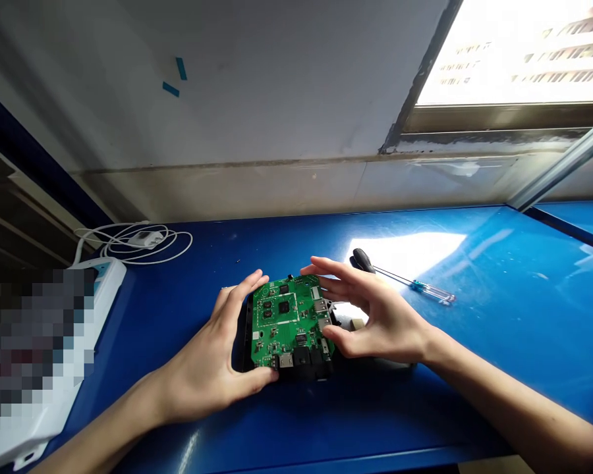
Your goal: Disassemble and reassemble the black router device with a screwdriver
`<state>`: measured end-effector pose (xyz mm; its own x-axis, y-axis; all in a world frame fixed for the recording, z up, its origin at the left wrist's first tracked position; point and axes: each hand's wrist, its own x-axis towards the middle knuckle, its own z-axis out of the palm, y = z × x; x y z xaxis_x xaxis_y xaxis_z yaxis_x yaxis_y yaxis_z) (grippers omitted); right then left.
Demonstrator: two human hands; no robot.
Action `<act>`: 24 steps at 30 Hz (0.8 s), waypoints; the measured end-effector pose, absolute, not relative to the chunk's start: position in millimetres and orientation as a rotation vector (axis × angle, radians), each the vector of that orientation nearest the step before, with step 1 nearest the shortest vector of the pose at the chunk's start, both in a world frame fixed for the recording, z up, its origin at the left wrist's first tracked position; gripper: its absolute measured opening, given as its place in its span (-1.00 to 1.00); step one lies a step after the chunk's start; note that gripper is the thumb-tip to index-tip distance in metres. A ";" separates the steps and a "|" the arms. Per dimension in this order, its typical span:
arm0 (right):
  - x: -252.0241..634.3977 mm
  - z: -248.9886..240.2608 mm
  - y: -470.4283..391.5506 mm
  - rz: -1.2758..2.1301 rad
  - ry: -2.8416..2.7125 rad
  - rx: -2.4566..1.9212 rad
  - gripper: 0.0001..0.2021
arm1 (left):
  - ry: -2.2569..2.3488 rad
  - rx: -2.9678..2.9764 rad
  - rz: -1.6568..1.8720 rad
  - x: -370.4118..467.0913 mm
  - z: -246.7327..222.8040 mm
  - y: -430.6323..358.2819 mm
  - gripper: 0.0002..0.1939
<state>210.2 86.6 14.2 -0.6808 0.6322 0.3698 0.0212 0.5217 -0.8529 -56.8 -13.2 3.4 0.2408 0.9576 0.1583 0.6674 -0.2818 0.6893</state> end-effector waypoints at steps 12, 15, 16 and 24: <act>211.1 23.7 76.6 0.622 -2.532 -0.454 0.16 | 1.357 2.106 1.080 -57.6 8.4 -12.5 0.10; 208.9 25.2 71.9 0.496 -2.585 -0.488 0.12 | 1.309 2.186 1.124 -57.3 8.0 -11.3 0.07; 208.2 25.4 70.6 0.475 -2.587 -0.501 0.09 | 1.301 2.201 1.132 -57.3 8.0 -11.0 0.06; 204.7 23.4 71.9 0.383 -2.556 -0.541 0.07 | 1.281 2.301 1.130 -57.6 6.9 -8.1 0.03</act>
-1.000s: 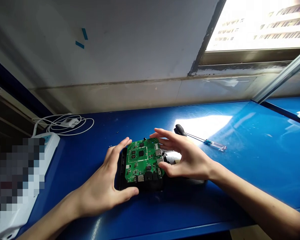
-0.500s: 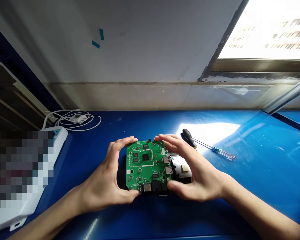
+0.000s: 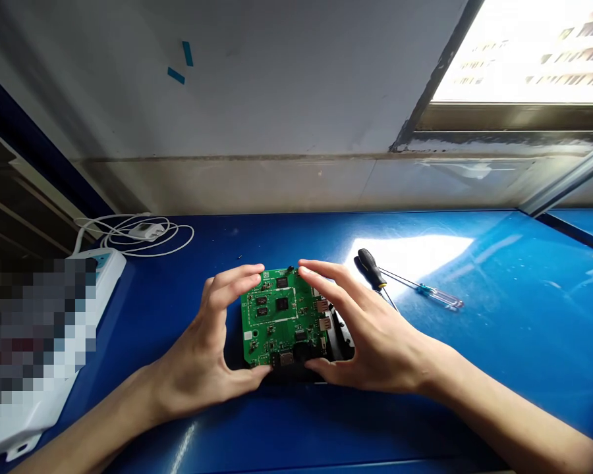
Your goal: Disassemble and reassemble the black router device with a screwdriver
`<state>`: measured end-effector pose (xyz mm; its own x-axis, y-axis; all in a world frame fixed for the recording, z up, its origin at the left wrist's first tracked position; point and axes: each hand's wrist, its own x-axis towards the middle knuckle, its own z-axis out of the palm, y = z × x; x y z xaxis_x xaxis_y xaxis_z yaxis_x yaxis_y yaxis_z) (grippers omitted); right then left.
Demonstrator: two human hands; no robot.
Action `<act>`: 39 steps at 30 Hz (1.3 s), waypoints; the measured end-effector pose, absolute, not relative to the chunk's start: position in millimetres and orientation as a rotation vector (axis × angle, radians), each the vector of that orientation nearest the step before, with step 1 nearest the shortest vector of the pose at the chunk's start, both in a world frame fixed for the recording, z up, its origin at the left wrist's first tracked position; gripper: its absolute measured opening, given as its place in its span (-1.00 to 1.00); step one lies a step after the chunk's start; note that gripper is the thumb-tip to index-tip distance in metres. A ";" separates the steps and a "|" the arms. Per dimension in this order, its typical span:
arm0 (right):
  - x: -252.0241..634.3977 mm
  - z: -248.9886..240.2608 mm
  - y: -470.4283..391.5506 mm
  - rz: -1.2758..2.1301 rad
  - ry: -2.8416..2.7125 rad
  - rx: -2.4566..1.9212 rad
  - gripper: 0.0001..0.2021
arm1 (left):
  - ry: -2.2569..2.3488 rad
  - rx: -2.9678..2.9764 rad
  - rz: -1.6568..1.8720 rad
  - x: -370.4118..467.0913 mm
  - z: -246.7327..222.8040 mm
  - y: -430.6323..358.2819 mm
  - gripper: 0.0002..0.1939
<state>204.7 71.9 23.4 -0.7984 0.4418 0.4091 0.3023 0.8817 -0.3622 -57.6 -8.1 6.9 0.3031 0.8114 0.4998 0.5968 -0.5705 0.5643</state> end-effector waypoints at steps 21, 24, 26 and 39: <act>214.7 25.4 88.6 -0.033 -2.352 -0.523 0.06 | 1.401 3.018 0.713 -13.3 51.3 29.6 -0.15; 216.8 27.2 87.9 -0.051 -2.339 -0.528 0.04 | 1.360 3.019 0.781 -11.2 53.6 33.8 -0.13; 217.9 28.6 87.6 -0.011 -2.352 -0.508 0.06 | 1.345 3.003 0.860 -13.8 53.5 34.8 -0.11; 211.3 18.4 87.7 0.402 -2.368 -0.473 0.34 | 0.952 2.517 1.087 -23.1 44.9 26.1 0.10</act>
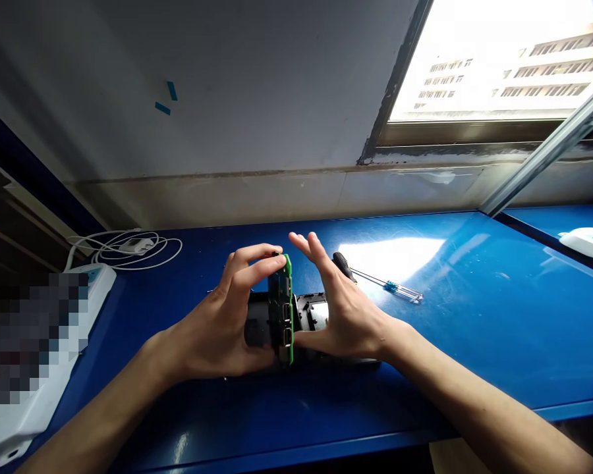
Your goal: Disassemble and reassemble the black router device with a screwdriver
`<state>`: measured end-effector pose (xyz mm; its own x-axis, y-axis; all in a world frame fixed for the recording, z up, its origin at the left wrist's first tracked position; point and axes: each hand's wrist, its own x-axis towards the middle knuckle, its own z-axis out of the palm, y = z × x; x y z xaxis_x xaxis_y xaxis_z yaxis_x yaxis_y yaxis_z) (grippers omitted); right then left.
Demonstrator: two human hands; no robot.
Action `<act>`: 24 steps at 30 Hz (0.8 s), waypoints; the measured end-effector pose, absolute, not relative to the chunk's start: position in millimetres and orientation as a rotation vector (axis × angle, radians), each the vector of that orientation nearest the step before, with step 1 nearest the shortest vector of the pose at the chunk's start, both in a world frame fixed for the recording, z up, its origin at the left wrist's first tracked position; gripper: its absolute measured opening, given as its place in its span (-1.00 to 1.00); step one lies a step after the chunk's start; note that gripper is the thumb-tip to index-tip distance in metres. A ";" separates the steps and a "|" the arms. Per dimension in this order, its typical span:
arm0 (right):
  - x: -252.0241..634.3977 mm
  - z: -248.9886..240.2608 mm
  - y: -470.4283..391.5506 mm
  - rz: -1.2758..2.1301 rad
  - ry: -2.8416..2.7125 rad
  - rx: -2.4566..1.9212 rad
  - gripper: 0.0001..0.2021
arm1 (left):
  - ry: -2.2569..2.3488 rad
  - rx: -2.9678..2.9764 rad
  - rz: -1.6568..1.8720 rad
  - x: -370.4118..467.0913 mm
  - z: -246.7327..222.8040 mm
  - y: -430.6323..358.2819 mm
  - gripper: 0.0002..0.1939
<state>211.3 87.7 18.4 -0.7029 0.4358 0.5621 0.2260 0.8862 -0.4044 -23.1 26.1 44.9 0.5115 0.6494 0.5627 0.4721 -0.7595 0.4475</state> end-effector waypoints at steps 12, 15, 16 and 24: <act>207.1 15.8 84.5 0.472 -2.391 -0.405 0.35 | 0.676 2.292 1.220 -22.1 36.7 24.8 0.27; 208.2 14.4 86.1 0.498 -2.370 -0.417 0.32 | 0.713 2.287 1.253 -24.2 35.1 26.5 0.30; 208.9 13.8 87.3 0.501 -2.361 -0.420 0.32 | 0.737 2.293 1.259 -25.5 34.5 27.6 0.30; 215.5 12.7 96.1 0.399 -2.282 -0.480 0.26 | 1.004 2.362 1.210 -40.2 31.4 34.0 0.24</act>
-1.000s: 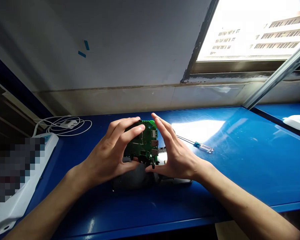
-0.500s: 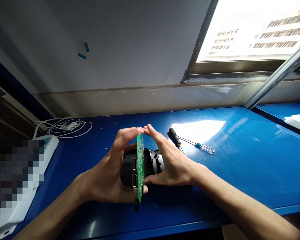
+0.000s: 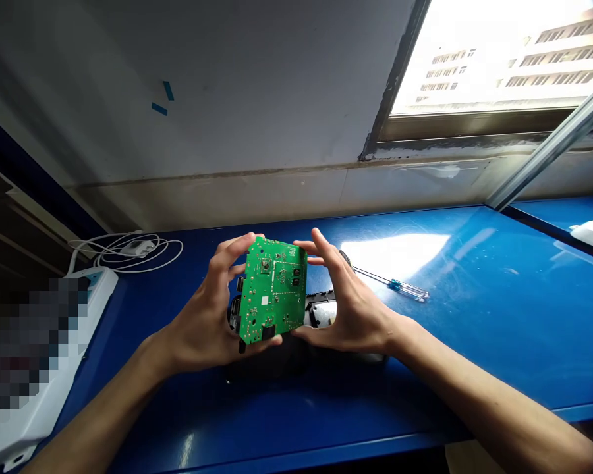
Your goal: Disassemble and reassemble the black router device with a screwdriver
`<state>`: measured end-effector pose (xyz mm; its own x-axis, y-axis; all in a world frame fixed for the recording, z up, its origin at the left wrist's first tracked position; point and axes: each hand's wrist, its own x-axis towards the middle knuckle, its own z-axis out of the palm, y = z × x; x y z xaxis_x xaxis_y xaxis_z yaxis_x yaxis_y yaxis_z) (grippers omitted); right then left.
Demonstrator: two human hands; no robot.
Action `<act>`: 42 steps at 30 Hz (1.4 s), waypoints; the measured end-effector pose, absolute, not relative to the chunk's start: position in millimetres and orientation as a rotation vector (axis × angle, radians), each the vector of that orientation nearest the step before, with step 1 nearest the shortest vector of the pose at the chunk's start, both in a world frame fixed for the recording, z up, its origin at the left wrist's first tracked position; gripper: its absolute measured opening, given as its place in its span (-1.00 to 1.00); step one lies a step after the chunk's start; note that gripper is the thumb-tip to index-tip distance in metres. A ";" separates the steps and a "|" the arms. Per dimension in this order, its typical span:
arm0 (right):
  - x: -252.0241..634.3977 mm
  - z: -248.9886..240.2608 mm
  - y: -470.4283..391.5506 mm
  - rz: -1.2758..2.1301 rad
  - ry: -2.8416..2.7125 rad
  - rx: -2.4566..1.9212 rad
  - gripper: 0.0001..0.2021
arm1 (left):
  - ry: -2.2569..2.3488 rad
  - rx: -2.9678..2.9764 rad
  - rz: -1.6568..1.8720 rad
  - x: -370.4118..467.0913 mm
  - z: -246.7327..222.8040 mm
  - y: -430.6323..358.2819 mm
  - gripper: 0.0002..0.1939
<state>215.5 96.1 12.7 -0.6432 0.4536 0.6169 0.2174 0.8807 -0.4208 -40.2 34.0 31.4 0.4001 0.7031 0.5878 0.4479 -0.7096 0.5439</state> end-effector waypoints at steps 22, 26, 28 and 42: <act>217.7 15.6 97.2 0.305 -2.223 -0.492 0.28 | 1.343 2.297 1.098 -42.5 27.1 38.2 0.18; 217.5 15.2 97.7 0.318 -2.228 -0.465 0.27 | 1.324 2.312 1.105 -42.0 26.9 38.5 0.17; 216.9 15.7 97.7 0.315 -2.225 -0.458 0.25 | 1.306 2.321 1.122 -42.3 26.9 39.4 0.16; 215.4 15.7 98.5 0.255 -2.224 -0.466 0.26 | 1.300 2.377 1.186 -43.8 27.0 41.9 0.15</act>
<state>215.4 98.5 15.7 -0.5875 0.4123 0.6963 0.2439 0.9107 -0.3335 -43.8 41.9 27.0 0.2978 0.7743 0.5583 0.6272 -0.5996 0.4970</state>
